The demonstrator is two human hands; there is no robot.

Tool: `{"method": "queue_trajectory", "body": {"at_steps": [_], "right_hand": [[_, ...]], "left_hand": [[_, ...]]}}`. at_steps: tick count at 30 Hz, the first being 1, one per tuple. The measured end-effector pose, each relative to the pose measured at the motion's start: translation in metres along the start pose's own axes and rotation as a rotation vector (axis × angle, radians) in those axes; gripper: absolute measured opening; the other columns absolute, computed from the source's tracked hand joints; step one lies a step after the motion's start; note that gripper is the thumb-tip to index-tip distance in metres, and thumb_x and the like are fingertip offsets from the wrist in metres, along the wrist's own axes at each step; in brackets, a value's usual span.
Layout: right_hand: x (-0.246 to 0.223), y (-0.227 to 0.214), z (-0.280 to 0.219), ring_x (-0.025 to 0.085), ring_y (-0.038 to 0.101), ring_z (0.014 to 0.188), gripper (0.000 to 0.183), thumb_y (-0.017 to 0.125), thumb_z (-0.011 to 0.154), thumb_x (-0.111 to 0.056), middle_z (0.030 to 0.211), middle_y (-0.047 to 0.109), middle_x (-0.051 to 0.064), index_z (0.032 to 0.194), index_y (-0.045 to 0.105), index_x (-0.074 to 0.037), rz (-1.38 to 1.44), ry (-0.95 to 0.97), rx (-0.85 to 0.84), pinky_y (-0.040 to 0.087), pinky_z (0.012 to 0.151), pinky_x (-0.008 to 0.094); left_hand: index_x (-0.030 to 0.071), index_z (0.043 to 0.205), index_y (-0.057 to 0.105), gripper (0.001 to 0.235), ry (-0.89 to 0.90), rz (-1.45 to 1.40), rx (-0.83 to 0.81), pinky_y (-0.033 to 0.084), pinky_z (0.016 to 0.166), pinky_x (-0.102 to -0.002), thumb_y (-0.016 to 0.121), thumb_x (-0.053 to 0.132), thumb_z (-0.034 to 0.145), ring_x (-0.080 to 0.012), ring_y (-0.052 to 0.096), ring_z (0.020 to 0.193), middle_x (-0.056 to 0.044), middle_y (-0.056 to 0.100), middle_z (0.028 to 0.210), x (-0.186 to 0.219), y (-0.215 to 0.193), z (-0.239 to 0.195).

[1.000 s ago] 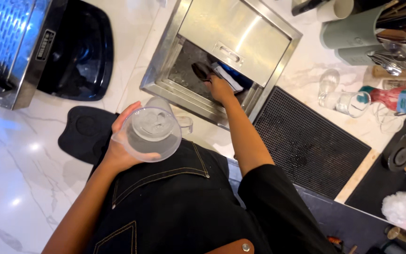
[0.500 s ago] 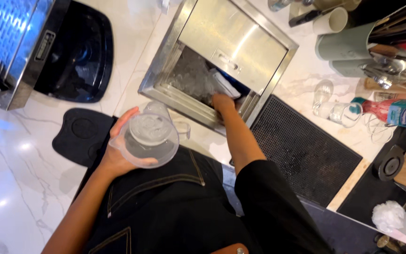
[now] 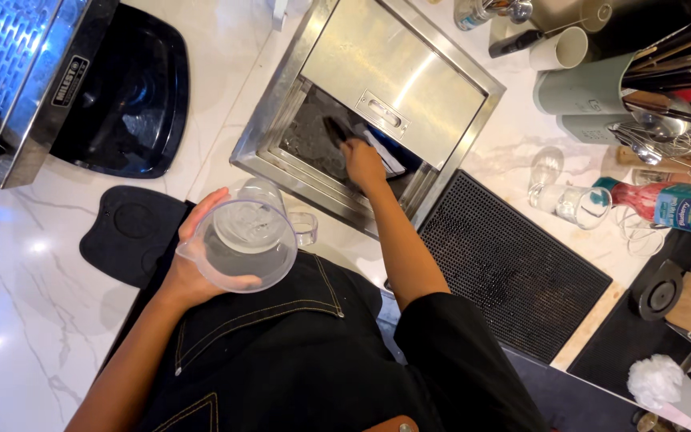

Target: The person empties an ice bin by hand, wipes the surrounding surfaces with a cloth, and then cleans the cloth in a sink.

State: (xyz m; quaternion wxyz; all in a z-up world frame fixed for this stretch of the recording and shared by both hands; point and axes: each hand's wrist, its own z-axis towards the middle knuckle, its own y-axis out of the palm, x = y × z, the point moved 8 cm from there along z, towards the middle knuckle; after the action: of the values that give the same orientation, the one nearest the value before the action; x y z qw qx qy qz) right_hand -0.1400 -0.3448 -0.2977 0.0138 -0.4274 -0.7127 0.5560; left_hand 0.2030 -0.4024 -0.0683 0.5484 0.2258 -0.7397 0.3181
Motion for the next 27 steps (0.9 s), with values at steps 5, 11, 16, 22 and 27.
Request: {"method": "queue_trajectory", "body": {"at_steps": [5,11,16,22,27], "right_hand": [[0.011,0.02,-0.009,0.041,0.072,0.094,0.026,0.061,0.099,-0.031,0.096,0.074,0.02,0.102,0.073,-0.009,-0.419,0.015,-0.111,0.057,0.076,0.05],[0.04,0.067,0.038,0.034,0.074,0.102,0.019,0.062,0.101,-0.024,0.106,0.076,0.016,0.103,0.076,-0.012,-0.458,0.02,-0.052,0.057,0.083,0.045],[0.082,0.064,0.029,0.034,0.065,0.113,0.031,0.072,0.087,-0.036,0.115,0.072,0.014,0.107,0.076,-0.014,-0.05,0.304,-0.02,0.049,0.095,0.044],[0.057,0.042,0.013,0.036,0.069,0.099,0.035,0.06,0.101,-0.042,0.106,0.074,0.016,0.1,0.078,-0.012,-0.482,-0.004,-0.079,0.052,0.086,0.047],[0.024,0.001,-0.02,0.037,0.071,0.083,0.034,0.06,0.1,-0.044,0.087,0.074,0.017,0.104,0.076,-0.014,-0.396,-0.102,-0.079,0.054,0.075,0.049]], "left_hand": [[0.001,0.154,0.033,0.129,0.125,-0.002,0.017,0.042,0.119,-0.038,0.1,0.037,0.049,-0.0259,0.051,0.141,-0.017,0.045,0.155,0.001,-0.001,0.0],[0.002,0.153,0.038,0.131,0.03,0.083,-0.009,0.041,0.118,-0.04,0.1,0.041,0.044,-0.0283,0.049,0.143,-0.015,0.045,0.156,-0.013,0.001,-0.001],[0.003,0.149,0.04,0.128,0.131,0.209,0.002,0.038,0.118,-0.042,0.102,0.041,0.043,-0.0339,0.046,0.144,-0.018,0.042,0.157,-0.002,-0.001,-0.003],[0.013,0.152,0.033,0.126,0.207,0.135,0.024,0.045,0.115,-0.045,0.1,0.041,0.049,-0.0376,0.05,0.142,-0.02,0.043,0.157,-0.001,-0.001,-0.002],[0.026,0.155,0.021,0.127,0.467,0.11,0.091,0.047,0.116,-0.051,0.1,0.04,0.057,-0.0427,0.052,0.141,-0.022,0.044,0.155,0.018,-0.007,-0.004]]}}
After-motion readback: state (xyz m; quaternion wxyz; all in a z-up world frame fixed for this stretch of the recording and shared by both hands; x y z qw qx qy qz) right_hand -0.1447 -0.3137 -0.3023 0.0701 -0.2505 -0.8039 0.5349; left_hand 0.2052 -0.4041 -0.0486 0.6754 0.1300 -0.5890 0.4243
